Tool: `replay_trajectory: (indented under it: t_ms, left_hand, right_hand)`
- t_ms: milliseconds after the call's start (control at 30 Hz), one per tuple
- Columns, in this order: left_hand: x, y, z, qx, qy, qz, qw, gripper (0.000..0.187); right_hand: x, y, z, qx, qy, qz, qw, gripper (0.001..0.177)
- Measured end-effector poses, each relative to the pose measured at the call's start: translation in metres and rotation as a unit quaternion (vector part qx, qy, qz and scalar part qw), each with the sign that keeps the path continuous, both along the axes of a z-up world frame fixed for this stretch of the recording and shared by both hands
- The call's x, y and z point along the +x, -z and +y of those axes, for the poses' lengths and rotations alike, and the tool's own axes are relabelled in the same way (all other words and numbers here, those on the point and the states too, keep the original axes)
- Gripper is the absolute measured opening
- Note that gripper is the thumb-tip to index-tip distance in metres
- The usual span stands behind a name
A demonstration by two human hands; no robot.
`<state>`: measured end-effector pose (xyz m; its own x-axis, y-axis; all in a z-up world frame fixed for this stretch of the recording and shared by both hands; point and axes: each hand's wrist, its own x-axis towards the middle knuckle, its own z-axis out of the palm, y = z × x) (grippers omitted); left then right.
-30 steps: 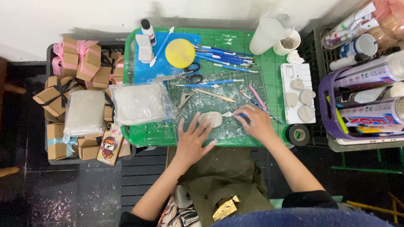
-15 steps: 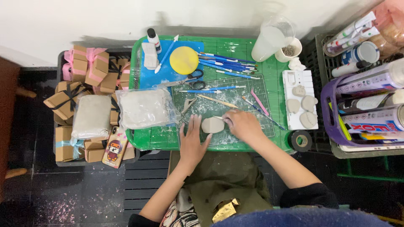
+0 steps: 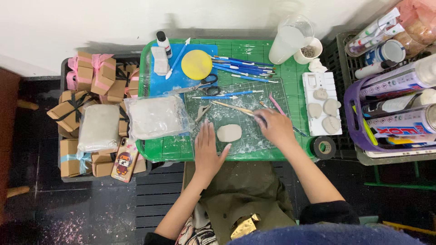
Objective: The person shapes a flat piece of clay by hand, using a wooden tool and a blue stylus to smooth the edges and surface while the clay rests on a plastic-covered surface.
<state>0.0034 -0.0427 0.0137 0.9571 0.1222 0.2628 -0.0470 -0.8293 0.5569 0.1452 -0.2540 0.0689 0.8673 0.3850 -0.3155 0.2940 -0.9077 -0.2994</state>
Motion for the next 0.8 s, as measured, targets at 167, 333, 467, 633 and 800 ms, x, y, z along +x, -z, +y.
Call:
replay_trajectory:
  t_ms: [167, 333, 467, 633, 800]
  left_hand:
    - [0.006, 0.007, -0.009, 0.038, -0.002, 0.006, 0.999, 0.086]
    - [0.005, 0.015, -0.006, 0.01, -0.005, 0.014, 1.0, 0.072]
    - [0.007, 0.01, -0.001, -0.012, 0.008, 0.005, 1.0, 0.077]
    - [0.001, 0.008, 0.001, 0.131, 0.068, -0.01, 0.989, 0.076]
    - [0.006, 0.016, 0.01, 0.093, 0.069, -0.002, 0.993, 0.069]
  right_hand:
    - [-0.036, 0.025, 0.01, 0.05, -0.113, -0.289, 0.949, 0.046]
    - [-0.05, 0.043, 0.013, 0.152, -0.11, -0.189, 0.964, 0.051]
    - [-0.043, 0.038, 0.011, 0.146, -0.12, -0.172, 0.967, 0.052]
    - [-0.048, 0.039, 0.013, 0.136, -0.15, -0.199, 0.959, 0.053]
    - [-0.05, 0.045, 0.015, 0.108, -0.152, -0.214, 0.959, 0.047]
